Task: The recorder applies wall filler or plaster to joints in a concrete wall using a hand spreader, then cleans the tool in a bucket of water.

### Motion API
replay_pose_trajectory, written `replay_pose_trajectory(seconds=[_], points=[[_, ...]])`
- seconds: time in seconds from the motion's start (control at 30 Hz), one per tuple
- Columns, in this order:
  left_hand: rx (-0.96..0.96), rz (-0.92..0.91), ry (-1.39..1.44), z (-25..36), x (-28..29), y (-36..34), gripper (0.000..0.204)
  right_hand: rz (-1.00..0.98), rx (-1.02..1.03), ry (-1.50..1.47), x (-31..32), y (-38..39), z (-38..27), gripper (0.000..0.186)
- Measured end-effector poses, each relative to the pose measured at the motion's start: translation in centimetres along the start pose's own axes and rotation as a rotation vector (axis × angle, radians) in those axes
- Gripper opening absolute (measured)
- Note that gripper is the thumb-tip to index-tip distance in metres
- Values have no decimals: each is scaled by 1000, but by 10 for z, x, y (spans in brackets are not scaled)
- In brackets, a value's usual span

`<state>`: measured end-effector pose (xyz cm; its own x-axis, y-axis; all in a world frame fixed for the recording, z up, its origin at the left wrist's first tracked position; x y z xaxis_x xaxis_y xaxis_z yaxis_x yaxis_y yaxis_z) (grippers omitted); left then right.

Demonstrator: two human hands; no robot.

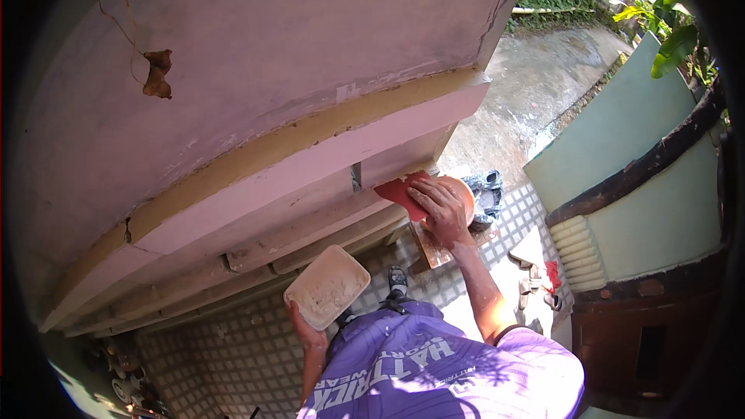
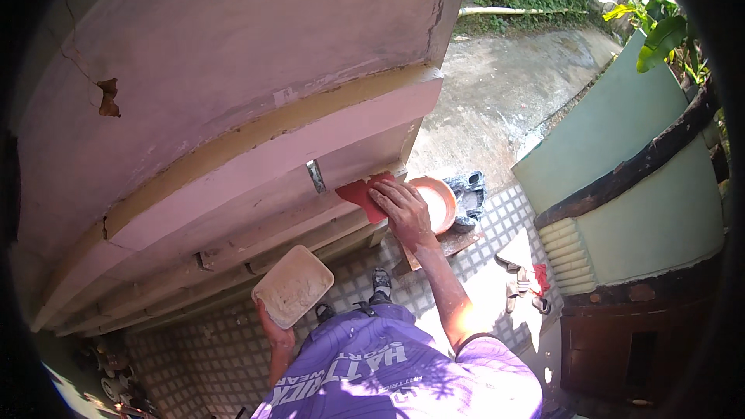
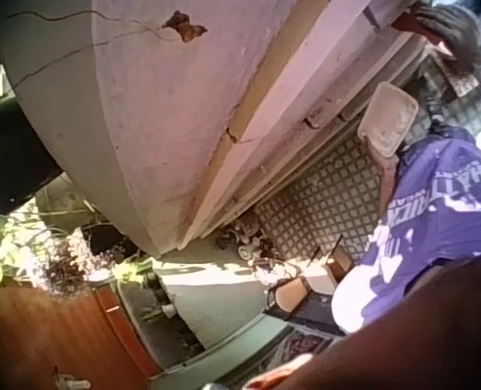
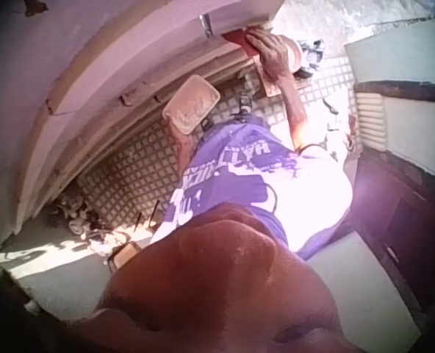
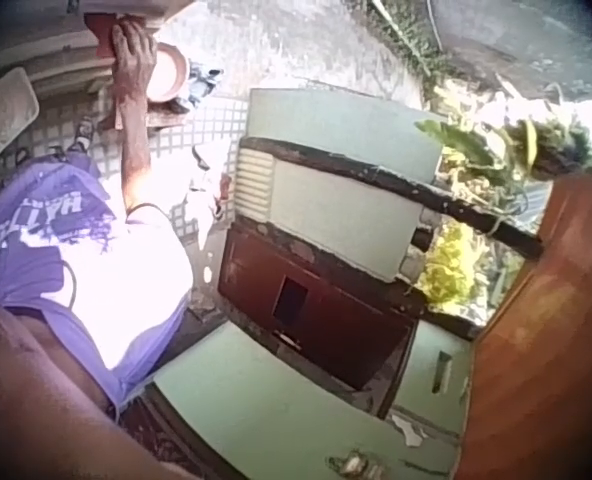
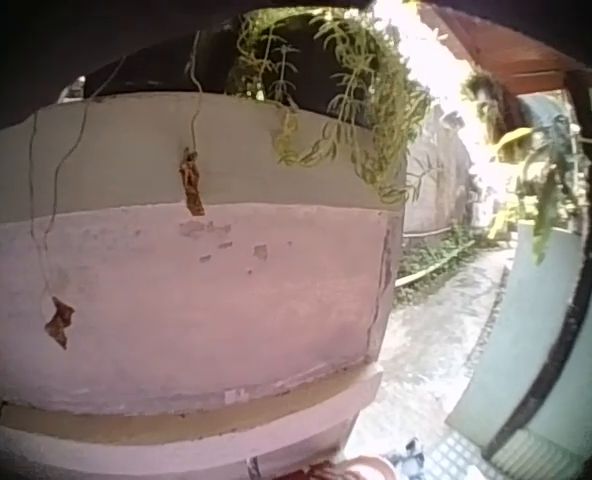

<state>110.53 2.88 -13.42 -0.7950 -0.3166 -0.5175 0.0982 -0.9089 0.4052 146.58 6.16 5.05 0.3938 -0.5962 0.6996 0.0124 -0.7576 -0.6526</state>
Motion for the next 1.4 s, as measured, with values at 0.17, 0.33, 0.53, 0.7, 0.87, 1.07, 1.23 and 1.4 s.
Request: replay_pose_trajectory(seconds=[0.17, 0.33, 0.53, 0.7, 0.87, 1.07, 1.23, 1.4], points=[[-38, 32, 20, 7, 3, 2, 59, -121, -41, 194, -9, -7, -3, 43], [-45, 59, -1, 14, 2, 5, 59, -69, -135, -193, 6, -9, -8, 42], [-39, 33, 15, 19, 3, 6, 58, 263, -944, -994, 5, 8, 40, 21], [-54, -23, 35, 18, 3, 6, 57, 794, -1260, -1421, -32, 54, 30, 33], [-36, 19, 33, 14, 10, 3, 57, 1057, -1070, -1288, -59, 55, 31, 24], [-34, -1, 18, 14, 10, 2, 58, 751, -1204, -1000, -61, 55, 31, 21], [-22, -3, 18, 16, 7, 5, 57, 792, -1075, -1054, -17, 49, 7, 18], [-25, -37, 6, 16, 7, 5, 57, 452, -714, -334, 33, 32, -12, 24]])
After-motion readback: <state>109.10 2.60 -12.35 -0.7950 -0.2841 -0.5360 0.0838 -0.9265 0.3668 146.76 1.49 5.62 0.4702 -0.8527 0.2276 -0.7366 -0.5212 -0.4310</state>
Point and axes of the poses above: each hand's wrist, its own y-axis away from the middle knuckle, its own x-axis out of the back of the hand, z = x × y, the point moved 6 cm from there along -y, towards the middle knuckle, and after that the axes turned 6 degrees about z, right-handed, at the moved point
